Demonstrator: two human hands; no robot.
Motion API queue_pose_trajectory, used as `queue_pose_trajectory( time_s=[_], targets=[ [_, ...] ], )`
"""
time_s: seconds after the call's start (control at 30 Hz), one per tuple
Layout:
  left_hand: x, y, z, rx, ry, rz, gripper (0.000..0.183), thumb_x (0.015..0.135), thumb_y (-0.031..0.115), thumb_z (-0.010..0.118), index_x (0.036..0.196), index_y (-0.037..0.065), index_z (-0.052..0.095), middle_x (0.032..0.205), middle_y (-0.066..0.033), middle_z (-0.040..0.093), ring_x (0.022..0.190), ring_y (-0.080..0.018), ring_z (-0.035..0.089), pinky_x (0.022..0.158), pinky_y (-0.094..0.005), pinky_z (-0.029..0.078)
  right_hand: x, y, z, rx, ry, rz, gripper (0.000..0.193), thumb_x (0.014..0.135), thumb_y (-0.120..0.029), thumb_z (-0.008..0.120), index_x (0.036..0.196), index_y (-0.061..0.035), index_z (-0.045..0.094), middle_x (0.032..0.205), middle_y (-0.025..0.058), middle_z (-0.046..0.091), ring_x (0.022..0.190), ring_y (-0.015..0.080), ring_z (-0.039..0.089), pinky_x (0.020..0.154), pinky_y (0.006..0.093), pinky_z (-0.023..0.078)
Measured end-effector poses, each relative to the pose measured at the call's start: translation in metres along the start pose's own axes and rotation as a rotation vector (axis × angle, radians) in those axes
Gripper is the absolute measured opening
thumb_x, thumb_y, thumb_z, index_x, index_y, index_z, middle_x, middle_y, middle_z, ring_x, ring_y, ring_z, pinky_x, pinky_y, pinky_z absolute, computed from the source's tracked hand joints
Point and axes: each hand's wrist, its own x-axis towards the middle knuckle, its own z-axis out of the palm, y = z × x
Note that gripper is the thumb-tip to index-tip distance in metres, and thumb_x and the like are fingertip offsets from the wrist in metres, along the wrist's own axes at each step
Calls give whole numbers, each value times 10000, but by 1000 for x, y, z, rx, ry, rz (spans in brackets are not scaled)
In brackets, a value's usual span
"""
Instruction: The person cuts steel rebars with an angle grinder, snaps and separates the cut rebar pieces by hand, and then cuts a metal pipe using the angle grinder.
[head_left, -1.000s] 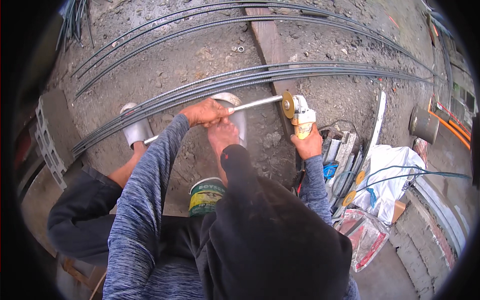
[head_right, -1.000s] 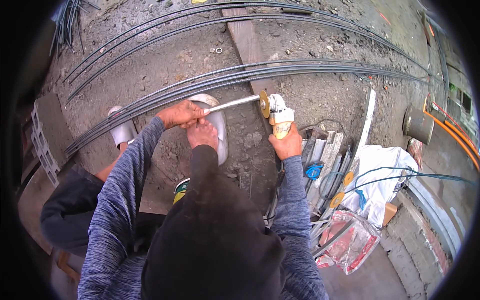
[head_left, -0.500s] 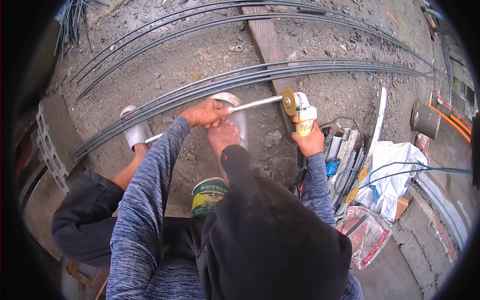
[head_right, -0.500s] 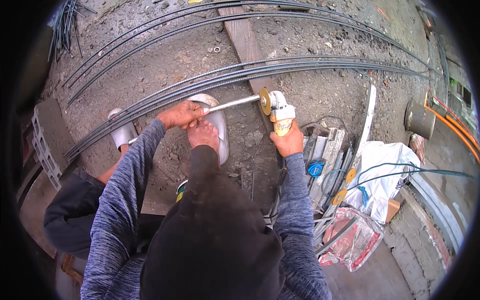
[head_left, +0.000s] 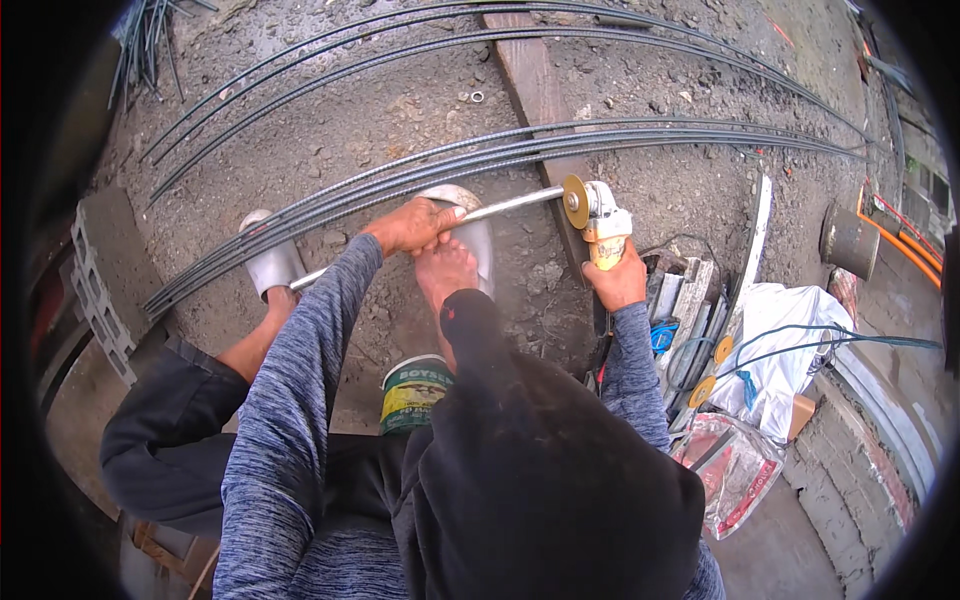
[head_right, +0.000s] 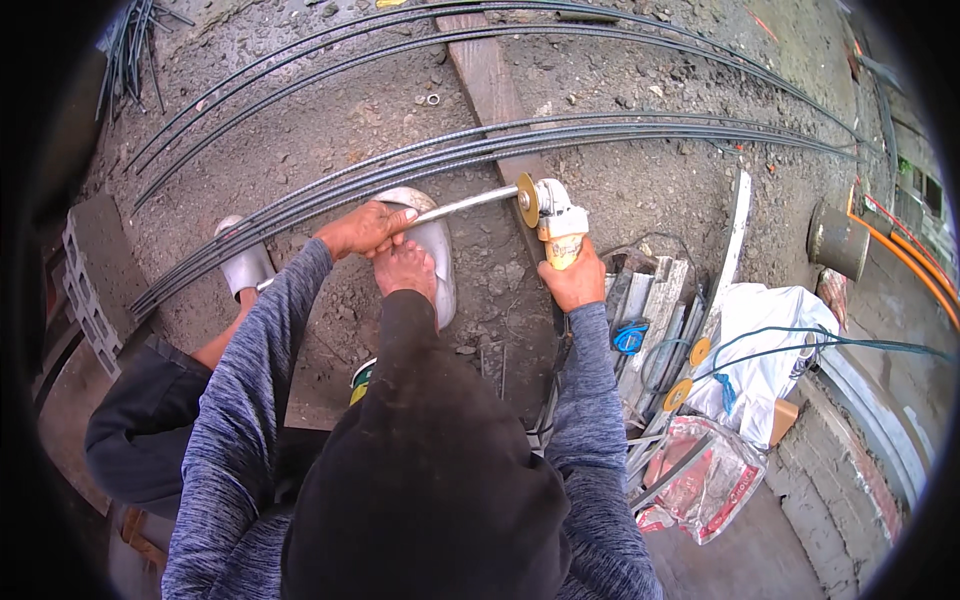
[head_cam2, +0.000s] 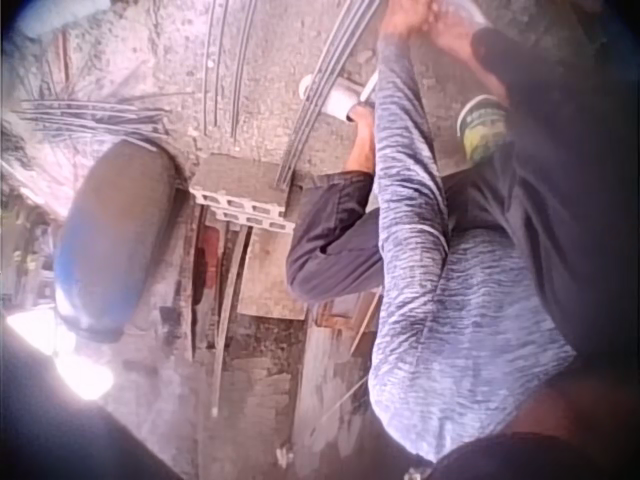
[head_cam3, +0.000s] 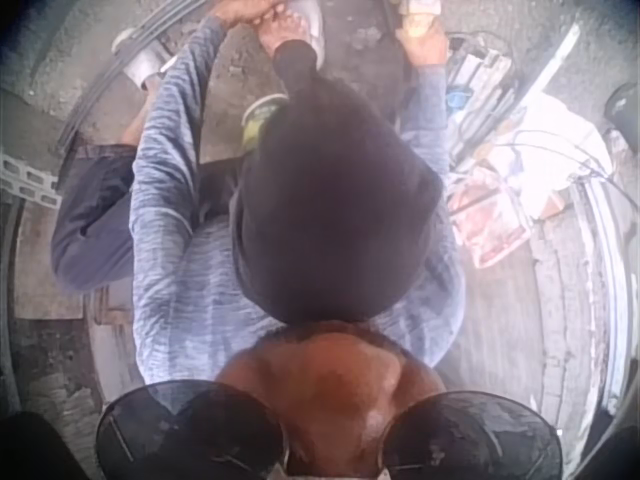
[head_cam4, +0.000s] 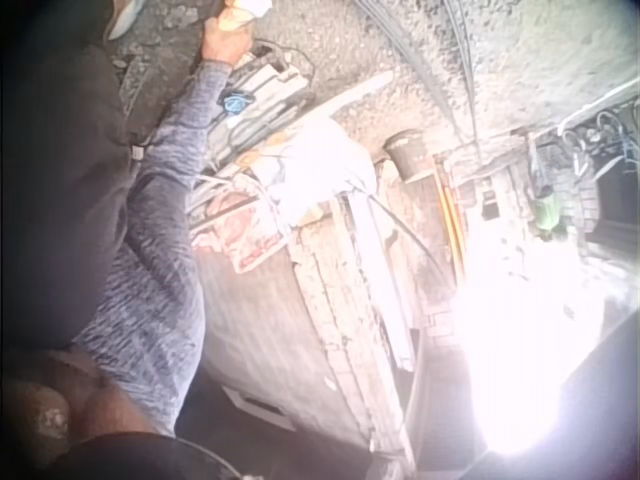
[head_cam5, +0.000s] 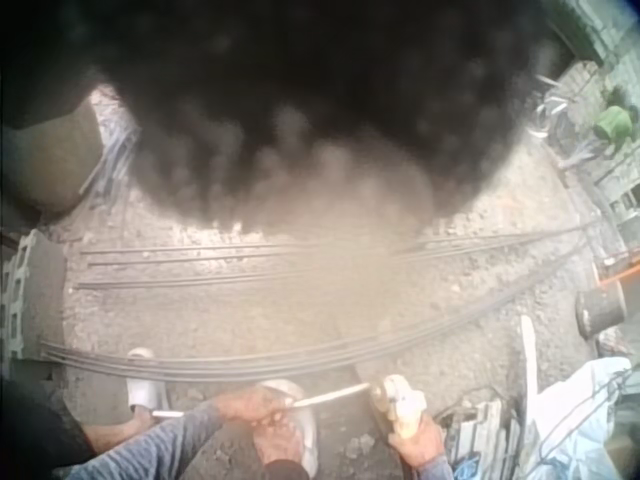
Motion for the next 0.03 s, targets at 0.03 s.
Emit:
queue_pose_trajectory(
  time_s=[0.03],
  targets=[
    [-1, 1, 0, 0, 1, -1, 640, 992, 667, 545, 799, 63, 635, 597, -12, 532, 521, -121, 501, 489, -299, 427, 0, 0, 0, 1, -1, -1, 540, 683, -266, 790, 1122, -5, 613, 999, 242, 730, 938, 412, 721, 835, 464, 565]
  ],
)
